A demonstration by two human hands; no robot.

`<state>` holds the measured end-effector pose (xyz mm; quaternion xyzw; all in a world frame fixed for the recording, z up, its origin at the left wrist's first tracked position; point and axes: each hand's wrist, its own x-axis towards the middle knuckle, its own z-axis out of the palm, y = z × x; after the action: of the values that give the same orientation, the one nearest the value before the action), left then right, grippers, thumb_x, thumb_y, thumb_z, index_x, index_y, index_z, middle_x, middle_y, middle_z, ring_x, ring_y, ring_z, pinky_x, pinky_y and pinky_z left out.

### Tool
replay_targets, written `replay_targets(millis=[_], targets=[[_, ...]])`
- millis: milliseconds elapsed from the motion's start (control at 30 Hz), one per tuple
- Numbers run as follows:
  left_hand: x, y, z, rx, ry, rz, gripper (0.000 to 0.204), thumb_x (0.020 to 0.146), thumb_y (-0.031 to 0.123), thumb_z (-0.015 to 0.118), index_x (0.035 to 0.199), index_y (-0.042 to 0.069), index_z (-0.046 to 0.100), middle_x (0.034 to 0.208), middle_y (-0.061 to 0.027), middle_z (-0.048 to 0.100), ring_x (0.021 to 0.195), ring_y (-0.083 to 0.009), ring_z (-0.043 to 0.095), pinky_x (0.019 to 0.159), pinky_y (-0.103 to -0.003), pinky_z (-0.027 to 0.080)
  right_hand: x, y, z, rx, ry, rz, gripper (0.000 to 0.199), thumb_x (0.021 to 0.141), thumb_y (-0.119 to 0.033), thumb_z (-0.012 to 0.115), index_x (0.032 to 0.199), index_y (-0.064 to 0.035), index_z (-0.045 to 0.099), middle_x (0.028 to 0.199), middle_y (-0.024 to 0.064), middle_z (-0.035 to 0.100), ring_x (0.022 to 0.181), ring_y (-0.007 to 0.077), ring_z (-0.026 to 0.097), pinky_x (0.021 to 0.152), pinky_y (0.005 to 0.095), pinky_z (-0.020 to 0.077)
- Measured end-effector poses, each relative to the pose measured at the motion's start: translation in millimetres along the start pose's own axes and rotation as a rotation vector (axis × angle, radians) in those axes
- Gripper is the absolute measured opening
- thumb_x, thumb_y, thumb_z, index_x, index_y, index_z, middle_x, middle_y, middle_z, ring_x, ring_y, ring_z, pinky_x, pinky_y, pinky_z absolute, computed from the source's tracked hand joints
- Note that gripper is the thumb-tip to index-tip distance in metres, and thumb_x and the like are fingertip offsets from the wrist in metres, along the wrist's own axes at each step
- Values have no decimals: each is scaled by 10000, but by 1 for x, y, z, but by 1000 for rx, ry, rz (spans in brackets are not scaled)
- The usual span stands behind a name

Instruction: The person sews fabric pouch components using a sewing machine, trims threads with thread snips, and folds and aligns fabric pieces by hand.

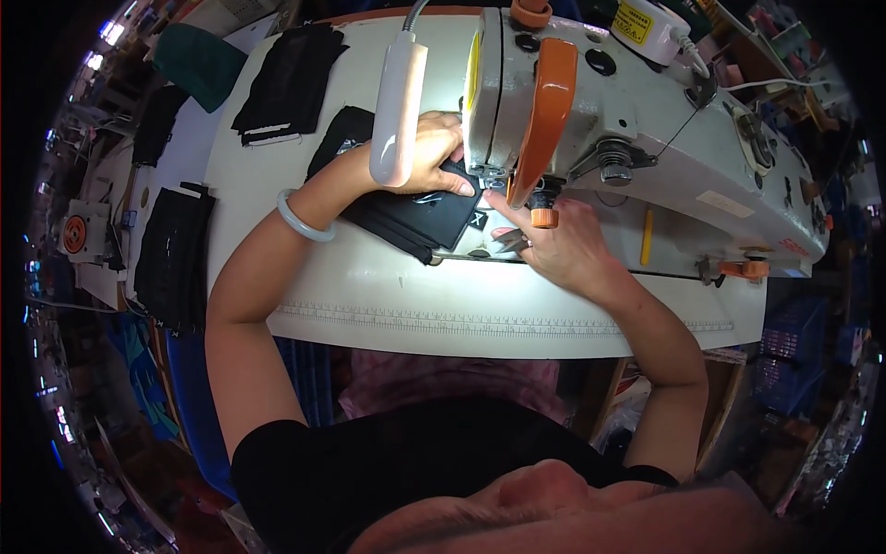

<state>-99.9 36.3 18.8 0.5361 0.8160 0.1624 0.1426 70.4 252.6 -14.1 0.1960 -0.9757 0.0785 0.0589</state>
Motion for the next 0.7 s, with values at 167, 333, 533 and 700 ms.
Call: replay_targets(millis=[167, 333, 533, 700], targets=[[-13, 6, 20, -56, 110, -113, 527, 765, 434, 850, 909, -6, 596, 944, -163, 606, 938, -332, 617, 812, -407, 519, 1, -2, -2, 34, -8, 12, 570, 854, -283, 734, 1406, -275, 591, 928, 123, 712, 741, 306, 682, 663, 442, 541], [-30, 31, 32, 15, 265, -147, 502, 777, 372, 848, 1028, 1, 620, 1016, -174, 614, 1022, -321, 611, 831, -407, 526, -4, 2, -2, 52, 17, 6, 524, 863, -248, 724, 1376, -267, 620, 896, 115, 700, 760, 295, 673, 675, 440, 537], [-79, 60, 13, 143, 211, 206, 495, 798, 267, 798, 1208, 33, 648, 1255, -181, 617, 1207, -287, 579, 1004, -412, 492, -10, 6, -5, 268, 211, -70, 476, 860, -140, 695, 1330, -210, 661, 868, 85, 678, 756, 276, 656, 680, 411, 529], [-75, 68, 35, 346, 246, 188, 433, 819, 173, 713, 1226, 37, 658, 1304, -149, 629, 1237, -269, 585, 1072, -416, 457, -8, 6, -1, 190, 168, -146, 537, 795, -55, 678, 1320, -170, 669, 873, 74, 672, 745, 258, 653, 670, 387, 528]])
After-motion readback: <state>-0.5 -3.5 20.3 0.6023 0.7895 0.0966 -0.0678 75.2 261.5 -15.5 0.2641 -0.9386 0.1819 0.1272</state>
